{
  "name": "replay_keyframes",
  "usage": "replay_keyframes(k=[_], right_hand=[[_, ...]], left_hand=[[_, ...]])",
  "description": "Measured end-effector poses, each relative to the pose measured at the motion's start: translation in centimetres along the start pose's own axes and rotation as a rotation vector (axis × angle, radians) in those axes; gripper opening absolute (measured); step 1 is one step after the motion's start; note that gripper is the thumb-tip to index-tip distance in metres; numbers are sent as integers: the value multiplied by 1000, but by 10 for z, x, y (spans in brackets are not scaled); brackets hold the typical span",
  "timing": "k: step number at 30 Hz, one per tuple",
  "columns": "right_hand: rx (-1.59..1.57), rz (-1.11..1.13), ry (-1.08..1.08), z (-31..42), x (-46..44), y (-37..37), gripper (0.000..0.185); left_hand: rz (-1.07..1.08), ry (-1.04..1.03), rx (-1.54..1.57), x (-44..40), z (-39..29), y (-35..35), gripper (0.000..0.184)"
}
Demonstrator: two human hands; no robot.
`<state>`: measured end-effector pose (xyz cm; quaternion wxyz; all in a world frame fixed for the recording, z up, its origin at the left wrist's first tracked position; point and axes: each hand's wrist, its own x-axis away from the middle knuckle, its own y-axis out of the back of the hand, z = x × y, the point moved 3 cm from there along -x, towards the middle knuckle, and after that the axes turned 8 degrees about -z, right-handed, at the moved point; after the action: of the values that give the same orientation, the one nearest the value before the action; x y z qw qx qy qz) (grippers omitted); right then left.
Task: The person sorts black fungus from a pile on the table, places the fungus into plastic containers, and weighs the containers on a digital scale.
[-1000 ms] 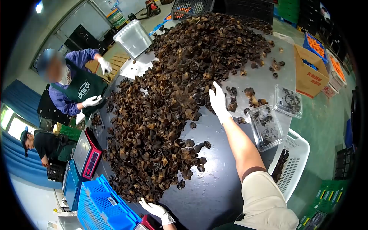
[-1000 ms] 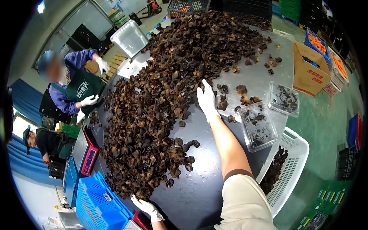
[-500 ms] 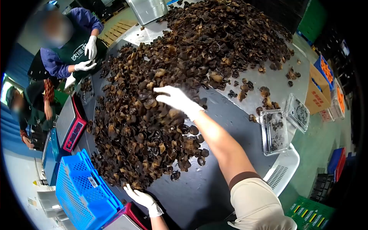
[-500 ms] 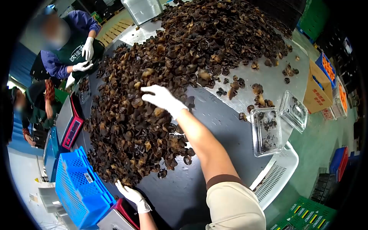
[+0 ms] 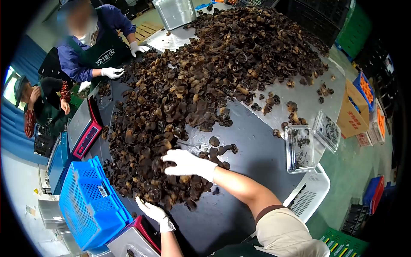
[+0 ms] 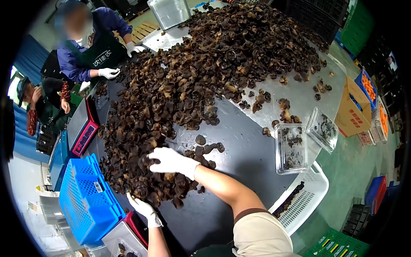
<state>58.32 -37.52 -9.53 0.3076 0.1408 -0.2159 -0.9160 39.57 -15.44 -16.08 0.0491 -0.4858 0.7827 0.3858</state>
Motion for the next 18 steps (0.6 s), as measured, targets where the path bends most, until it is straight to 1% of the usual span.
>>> replay_keyframes(k=[2,3,4,6,7,8,9,10,11,12,14,16,18], right_hand=[[-92,193,-62,29,19,7,61],[-27,88,75,27,29,-1,62],[4,6,165,29,37,0,62],[-271,-213,249,40,45,44,50],[-328,-307,82,35,54,69,44],[-379,-396,-85,25,63,93,37],[-300,-628,-36,5,68,113,25],[-216,-812,-73,-24,72,132,21],[19,-938,-234,-59,76,150,17],[115,-1016,-204,-92,81,166,17],[172,-1110,-165,-155,81,183,19],[187,-1099,-102,-165,57,183,23],[109,-1013,-140,-150,18,170,31]], left_hand=[[7,9,39,0,1,3,44],[103,-65,407,3,-7,2,45],[197,-135,774,6,-17,1,46],[87,-60,518,8,-16,-4,49],[79,-47,508,7,-18,-3,49],[25,-60,304,5,-20,2,45],[-30,-71,100,3,-21,5,44],[-26,108,455,5,-12,-1,43],[-20,38,271,5,-9,2,43],[-15,-30,87,3,-8,3,43],[-24,-20,36,4,-7,4,39],[-24,-42,6,5,-5,4,39],[-19,-25,4,5,-10,5,39]])
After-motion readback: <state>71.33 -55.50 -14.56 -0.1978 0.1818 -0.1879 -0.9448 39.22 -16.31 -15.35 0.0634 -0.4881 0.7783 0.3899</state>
